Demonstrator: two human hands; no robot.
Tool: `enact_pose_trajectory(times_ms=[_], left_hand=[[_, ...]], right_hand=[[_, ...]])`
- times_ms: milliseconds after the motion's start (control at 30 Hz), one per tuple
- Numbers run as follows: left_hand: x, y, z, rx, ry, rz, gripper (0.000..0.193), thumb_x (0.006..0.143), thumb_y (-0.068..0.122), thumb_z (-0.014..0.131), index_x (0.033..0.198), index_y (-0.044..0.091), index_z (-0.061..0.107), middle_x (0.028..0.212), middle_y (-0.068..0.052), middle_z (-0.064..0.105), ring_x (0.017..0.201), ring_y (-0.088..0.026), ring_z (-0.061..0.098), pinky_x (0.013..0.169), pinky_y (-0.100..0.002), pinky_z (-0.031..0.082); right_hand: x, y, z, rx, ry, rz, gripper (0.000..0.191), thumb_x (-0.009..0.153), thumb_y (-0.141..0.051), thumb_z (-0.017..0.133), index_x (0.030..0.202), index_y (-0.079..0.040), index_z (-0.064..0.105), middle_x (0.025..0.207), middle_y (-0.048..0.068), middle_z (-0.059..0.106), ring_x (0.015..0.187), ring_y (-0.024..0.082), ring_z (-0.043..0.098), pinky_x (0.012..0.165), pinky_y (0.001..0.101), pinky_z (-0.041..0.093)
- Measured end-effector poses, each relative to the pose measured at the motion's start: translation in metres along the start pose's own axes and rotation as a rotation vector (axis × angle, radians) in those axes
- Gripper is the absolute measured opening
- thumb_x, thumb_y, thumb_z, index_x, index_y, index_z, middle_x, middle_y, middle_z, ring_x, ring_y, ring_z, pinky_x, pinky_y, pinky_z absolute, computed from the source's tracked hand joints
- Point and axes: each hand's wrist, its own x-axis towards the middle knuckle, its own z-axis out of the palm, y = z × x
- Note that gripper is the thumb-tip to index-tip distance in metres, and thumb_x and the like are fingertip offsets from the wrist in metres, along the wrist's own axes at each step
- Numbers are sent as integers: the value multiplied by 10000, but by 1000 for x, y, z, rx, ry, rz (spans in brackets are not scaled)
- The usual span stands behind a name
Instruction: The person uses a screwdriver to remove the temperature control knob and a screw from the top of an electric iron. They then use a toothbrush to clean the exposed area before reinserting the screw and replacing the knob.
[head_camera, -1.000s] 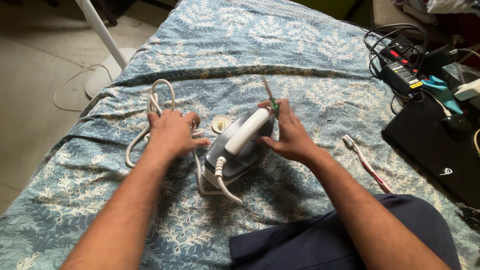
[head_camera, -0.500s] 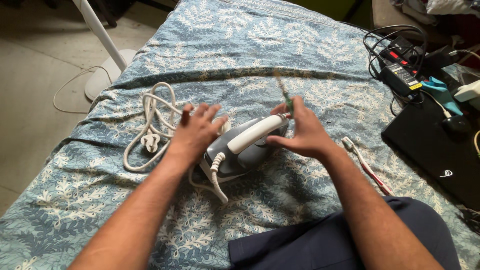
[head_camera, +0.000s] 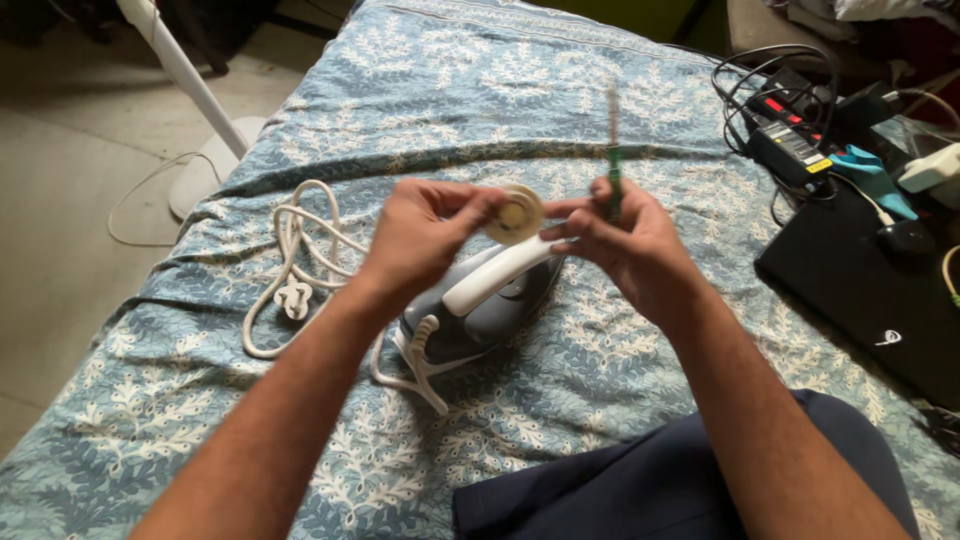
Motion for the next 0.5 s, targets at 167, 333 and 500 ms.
enact_pose_trajectory(times_ms=[167,333,500], left_hand=[[-24,16,33,63,51,-106,284,912,377,724,1080,164,809,947,-91,836,778,-162,765,701,-324,608],[-24,21,22,770,194,156,421,878,498,740,1118,163,822,987,-95,829,858,-291,725,751,-425,570],[-30,3,17,754,-85,-100,522,908,513,603,1222,112,718,1080,-170,753,958,-327,732,871,-449,557]], right_hand=[[-13,-3,1,-240,46,-50,383,877,2,821,954,-121,467,969,195,757,853,215,755,795,362,640],[-4,-24,-74,-540,352,-76,348,881,-9,801,938,-102,471,887,114,745,826,190,777,747,328,674],[-10,-17,-123,-665,736,7,405,819,39,823,896,-80,445,818,71,659,758,197,742,617,336,656]])
